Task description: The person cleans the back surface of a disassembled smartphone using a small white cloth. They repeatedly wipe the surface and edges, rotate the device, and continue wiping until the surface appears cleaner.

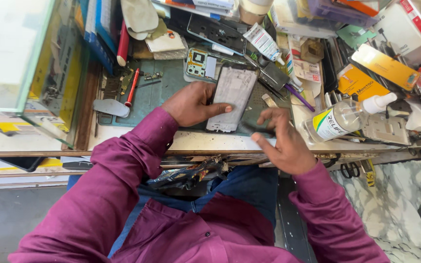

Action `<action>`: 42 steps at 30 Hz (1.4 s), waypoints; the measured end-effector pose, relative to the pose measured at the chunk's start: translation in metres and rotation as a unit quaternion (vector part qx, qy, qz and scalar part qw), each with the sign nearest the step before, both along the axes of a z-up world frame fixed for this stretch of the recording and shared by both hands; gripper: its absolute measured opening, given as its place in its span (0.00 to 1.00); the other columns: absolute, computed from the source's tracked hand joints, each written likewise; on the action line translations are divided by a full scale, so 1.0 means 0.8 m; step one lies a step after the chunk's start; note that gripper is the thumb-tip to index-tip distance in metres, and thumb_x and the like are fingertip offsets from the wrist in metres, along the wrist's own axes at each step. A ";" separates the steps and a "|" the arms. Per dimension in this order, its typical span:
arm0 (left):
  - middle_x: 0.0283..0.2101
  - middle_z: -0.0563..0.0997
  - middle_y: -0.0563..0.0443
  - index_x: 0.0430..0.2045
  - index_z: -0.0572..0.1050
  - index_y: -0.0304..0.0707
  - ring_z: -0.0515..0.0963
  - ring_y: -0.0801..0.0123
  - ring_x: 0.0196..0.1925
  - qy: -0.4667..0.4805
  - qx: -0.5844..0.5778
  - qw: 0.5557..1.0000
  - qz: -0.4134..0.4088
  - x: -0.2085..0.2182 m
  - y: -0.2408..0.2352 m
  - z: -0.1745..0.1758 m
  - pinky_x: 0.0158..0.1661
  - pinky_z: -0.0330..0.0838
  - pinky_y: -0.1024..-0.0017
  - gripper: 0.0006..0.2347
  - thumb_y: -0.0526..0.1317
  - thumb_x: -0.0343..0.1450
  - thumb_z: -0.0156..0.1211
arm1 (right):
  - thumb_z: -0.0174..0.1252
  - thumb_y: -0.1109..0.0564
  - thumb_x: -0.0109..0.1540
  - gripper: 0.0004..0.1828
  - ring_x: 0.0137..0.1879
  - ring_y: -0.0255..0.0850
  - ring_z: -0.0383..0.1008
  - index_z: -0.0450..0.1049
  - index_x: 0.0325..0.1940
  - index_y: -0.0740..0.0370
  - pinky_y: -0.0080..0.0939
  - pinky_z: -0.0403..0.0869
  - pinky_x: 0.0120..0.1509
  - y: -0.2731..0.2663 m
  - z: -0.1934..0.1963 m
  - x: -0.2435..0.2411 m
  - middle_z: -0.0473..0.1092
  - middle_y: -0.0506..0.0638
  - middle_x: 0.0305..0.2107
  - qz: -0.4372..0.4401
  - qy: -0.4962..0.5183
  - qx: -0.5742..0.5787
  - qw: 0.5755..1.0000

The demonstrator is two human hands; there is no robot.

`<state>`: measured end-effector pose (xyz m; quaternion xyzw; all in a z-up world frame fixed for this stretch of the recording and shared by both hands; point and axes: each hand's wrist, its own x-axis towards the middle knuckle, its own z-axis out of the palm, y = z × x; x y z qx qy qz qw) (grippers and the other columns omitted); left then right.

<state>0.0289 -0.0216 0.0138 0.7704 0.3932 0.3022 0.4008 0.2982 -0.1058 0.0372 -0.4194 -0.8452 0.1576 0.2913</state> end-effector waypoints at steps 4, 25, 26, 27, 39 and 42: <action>0.27 0.85 0.46 0.38 0.81 0.34 0.81 0.69 0.26 -0.045 -0.011 0.998 -0.030 -0.002 0.006 -0.008 0.32 0.75 0.66 0.14 0.47 0.69 0.68 | 0.61 0.64 0.63 0.13 0.49 0.49 0.74 0.71 0.52 0.60 0.42 0.73 0.52 -0.006 -0.024 0.015 0.70 0.55 0.43 0.029 -0.030 0.007 0.999; 0.22 0.83 0.47 0.35 0.78 0.32 0.79 0.71 0.20 -0.053 -0.052 0.995 -0.069 -0.008 0.013 -0.008 0.25 0.74 0.68 0.11 0.43 0.70 0.68 | 0.54 0.69 0.54 0.16 0.40 0.51 0.73 0.77 0.45 0.64 0.49 0.71 0.41 0.000 0.011 -0.063 0.66 0.56 0.37 0.062 -0.132 0.093 0.985; 0.23 0.83 0.47 0.36 0.79 0.32 0.78 0.71 0.21 -0.071 -0.018 0.994 -0.080 -0.007 0.013 -0.008 0.26 0.73 0.68 0.11 0.42 0.70 0.68 | 0.52 0.70 0.51 0.21 0.41 0.52 0.73 0.76 0.47 0.66 0.48 0.72 0.41 -0.002 0.006 -0.056 0.67 0.57 0.39 0.098 -0.139 0.137 0.976; 0.24 0.84 0.47 0.38 0.80 0.32 0.78 0.70 0.22 -0.089 0.016 0.992 -0.090 -0.003 0.014 -0.008 0.27 0.73 0.68 0.11 0.42 0.70 0.68 | 0.54 0.70 0.53 0.19 0.40 0.52 0.72 0.77 0.47 0.64 0.49 0.71 0.41 -0.003 0.002 -0.050 0.66 0.56 0.38 0.083 -0.139 0.124 0.979; 0.21 0.81 0.43 0.34 0.79 0.32 0.77 0.61 0.20 -0.034 0.025 0.997 -0.057 -0.007 0.016 -0.013 0.26 0.71 0.61 0.12 0.44 0.69 0.69 | 0.57 0.68 0.56 0.12 0.43 0.51 0.71 0.77 0.43 0.64 0.49 0.72 0.44 0.003 0.010 -0.076 0.65 0.54 0.36 0.076 -0.147 0.124 0.978; 0.20 0.79 0.41 0.31 0.79 0.31 0.77 0.60 0.20 -0.021 0.055 0.997 -0.051 -0.006 0.016 -0.011 0.26 0.70 0.61 0.13 0.45 0.69 0.71 | 0.56 0.69 0.54 0.15 0.40 0.50 0.72 0.78 0.44 0.66 0.49 0.71 0.42 0.001 0.017 -0.069 0.65 0.52 0.35 0.071 -0.195 0.122 0.971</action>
